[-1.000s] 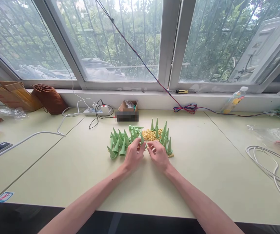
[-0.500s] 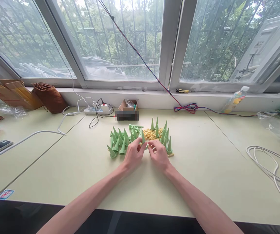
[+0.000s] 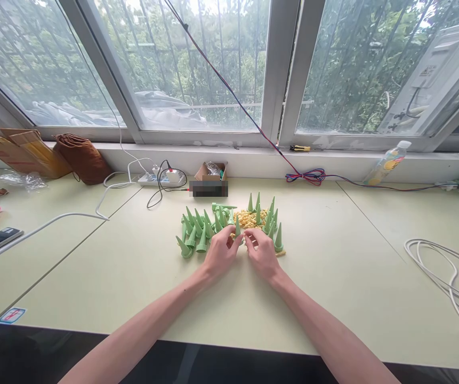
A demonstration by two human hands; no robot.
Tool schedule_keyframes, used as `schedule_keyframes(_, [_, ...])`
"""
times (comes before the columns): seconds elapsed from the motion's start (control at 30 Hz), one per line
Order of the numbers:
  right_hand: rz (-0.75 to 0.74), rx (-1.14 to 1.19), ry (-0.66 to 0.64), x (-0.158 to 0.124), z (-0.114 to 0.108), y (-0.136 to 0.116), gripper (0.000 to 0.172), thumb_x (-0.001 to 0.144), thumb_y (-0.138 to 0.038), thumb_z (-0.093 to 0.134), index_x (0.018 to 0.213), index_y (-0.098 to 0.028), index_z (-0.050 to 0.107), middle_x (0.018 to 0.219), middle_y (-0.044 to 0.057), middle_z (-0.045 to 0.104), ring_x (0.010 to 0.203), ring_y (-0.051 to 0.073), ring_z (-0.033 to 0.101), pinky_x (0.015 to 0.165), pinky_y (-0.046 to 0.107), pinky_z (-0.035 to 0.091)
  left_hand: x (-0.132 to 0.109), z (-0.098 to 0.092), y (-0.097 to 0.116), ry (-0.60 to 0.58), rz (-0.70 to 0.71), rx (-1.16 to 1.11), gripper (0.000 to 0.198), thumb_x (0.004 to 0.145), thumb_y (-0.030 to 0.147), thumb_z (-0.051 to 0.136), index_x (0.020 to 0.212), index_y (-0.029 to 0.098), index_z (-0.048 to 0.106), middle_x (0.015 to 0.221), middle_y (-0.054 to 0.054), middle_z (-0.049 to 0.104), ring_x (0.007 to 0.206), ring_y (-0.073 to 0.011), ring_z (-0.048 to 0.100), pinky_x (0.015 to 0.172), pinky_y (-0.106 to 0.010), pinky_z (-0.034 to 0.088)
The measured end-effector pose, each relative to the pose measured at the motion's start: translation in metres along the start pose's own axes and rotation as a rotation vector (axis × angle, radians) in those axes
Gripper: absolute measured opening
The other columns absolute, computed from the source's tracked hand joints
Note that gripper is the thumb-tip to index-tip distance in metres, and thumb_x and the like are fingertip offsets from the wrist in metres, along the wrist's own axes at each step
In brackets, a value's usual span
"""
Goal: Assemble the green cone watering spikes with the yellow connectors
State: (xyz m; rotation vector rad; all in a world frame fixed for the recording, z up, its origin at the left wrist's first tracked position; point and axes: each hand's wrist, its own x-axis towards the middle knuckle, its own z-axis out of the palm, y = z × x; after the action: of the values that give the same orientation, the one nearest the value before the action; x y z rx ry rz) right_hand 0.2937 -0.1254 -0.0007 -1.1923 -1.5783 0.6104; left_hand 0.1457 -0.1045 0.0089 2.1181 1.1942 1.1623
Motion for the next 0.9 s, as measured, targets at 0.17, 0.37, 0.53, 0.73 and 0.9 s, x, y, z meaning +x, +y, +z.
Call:
schedule_keyframes(0.17, [0.000,0.017,-0.005,0.0004,-0.0003,0.0008,0.018,0.092,-0.031,0.054,0.101,-0.019,0.065,0.098,0.009,0.067,0.087,0.022,0.066,0.072,0.034,0.059,-0.0001,-0.0002,0.0019,0.001,-0.013,-0.005,0.012,0.095,0.028,0.050,0.091,0.018,0.056,0.084,-0.003,0.061,0.063,-0.0121,0.054,0.060,-0.025,0.043])
schedule_keyframes(0.37, [0.021,0.084,0.000,0.0013,0.0008,0.0037,0.021,0.093,-0.036,0.055,0.101,-0.019,0.065,0.098,0.009,0.066,0.077,0.020,0.067,0.067,0.034,0.060,0.0009,-0.0008,0.0020,0.023,-0.048,-0.041,0.014,0.095,0.029,0.049,0.087,0.018,0.052,0.081,-0.003,0.061,0.064,-0.0135,0.057,0.059,-0.025,0.045])
schedule_keyframes(0.53, [0.003,0.127,0.065,0.0012,0.0004,0.0029,0.020,0.093,-0.038,0.056,0.099,-0.020,0.064,0.096,0.008,0.065,0.078,0.021,0.068,0.069,0.035,0.060,0.0033,-0.0029,0.0049,-0.014,-0.212,-0.319,0.023,0.095,0.042,0.048,0.087,0.020,0.049,0.064,0.002,0.058,0.049,-0.0126,0.056,0.045,-0.023,0.043])
schedule_keyframes(0.73, [0.000,0.135,0.106,0.0008,-0.0006,0.0038,0.022,0.095,-0.040,0.055,0.101,-0.021,0.064,0.097,0.009,0.065,0.078,0.021,0.068,0.071,0.036,0.060,0.0063,-0.0047,0.0063,0.023,-0.309,-0.464,0.034,0.093,0.053,0.047,0.080,0.021,0.043,0.054,0.005,0.055,0.043,-0.0135,0.058,0.040,-0.023,0.045])
schedule_keyframes(0.9, [0.002,0.132,0.115,0.0006,-0.0001,0.0045,0.022,0.094,-0.040,0.056,0.101,-0.021,0.064,0.097,0.009,0.065,0.077,0.021,0.068,0.071,0.037,0.060,0.0067,-0.0049,0.0072,0.056,-0.297,-0.451,0.036,0.091,0.055,0.051,0.080,0.021,0.044,0.060,0.004,0.057,0.043,-0.0128,0.059,0.038,-0.022,0.044])
